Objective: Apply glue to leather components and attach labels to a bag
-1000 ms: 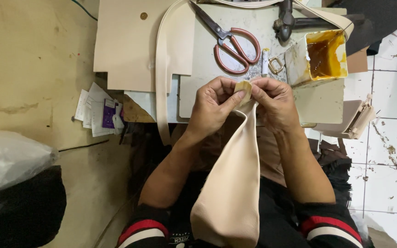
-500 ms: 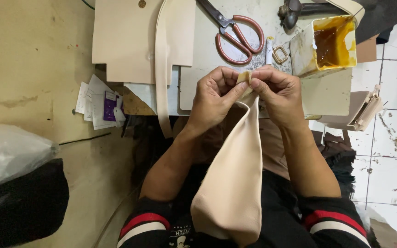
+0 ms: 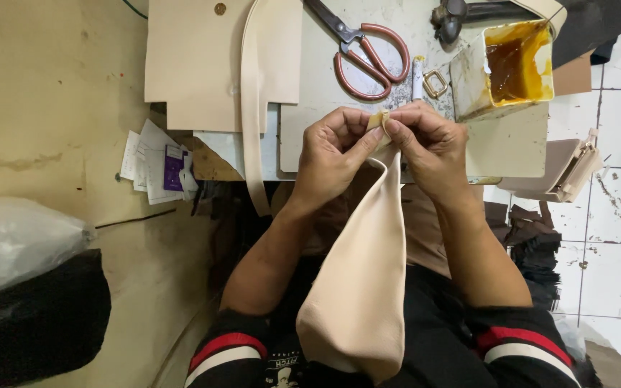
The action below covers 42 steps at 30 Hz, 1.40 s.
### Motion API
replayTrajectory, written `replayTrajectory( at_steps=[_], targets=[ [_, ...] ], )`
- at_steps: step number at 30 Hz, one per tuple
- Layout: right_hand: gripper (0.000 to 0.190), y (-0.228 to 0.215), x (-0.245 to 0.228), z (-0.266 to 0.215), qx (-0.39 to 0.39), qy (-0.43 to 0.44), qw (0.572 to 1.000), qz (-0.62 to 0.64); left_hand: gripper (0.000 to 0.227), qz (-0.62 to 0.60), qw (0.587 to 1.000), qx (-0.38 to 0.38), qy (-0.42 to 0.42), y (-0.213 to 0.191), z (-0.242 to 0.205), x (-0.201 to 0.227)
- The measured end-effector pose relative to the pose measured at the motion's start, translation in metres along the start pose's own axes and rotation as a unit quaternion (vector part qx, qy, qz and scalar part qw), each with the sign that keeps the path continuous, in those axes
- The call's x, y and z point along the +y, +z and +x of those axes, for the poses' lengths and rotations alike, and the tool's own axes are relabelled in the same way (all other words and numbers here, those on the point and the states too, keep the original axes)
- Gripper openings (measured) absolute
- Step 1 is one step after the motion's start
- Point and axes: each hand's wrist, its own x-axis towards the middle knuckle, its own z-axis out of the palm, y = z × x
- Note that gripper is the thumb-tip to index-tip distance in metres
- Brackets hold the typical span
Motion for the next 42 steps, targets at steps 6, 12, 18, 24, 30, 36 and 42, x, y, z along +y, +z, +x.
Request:
replayTrajectory(
  at_steps=[6,12,18,24,30,36,42],
  targets=[
    [0.011,0.0,0.002,-0.002,-0.008,-0.017,1.0,0.0,0.014,-0.01,1.0,0.003,0.015,-0.001,-0.001,-0.003],
    [0.013,-0.007,0.002,-0.002,-0.026,-0.032,0.999,-0.006,0.013,-0.004,1.0,0.006,0.023,0.003,-0.002,-0.005],
    [0.01,-0.005,-0.004,0.001,-0.027,-0.037,0.999,-0.014,0.01,0.018,1.0,0.008,0.024,0.005,-0.003,0.002],
    [0.009,-0.004,-0.001,0.002,-0.022,-0.033,0.999,-0.017,0.01,0.017,0.999,0.005,0.028,0.006,-0.005,0.008],
    [0.007,-0.002,0.003,0.002,-0.012,-0.021,1.0,-0.002,0.009,0.022,0.999,-0.008,0.031,0.002,-0.003,0.003],
    [0.008,-0.001,-0.005,0.003,-0.013,-0.027,0.999,-0.018,0.011,0.024,0.999,-0.017,0.036,0.001,-0.003,0.004],
    [0.007,-0.002,-0.004,0.002,-0.019,-0.032,0.999,-0.02,0.012,0.04,0.998,-0.007,0.039,0.004,-0.004,0.007]
  ],
)
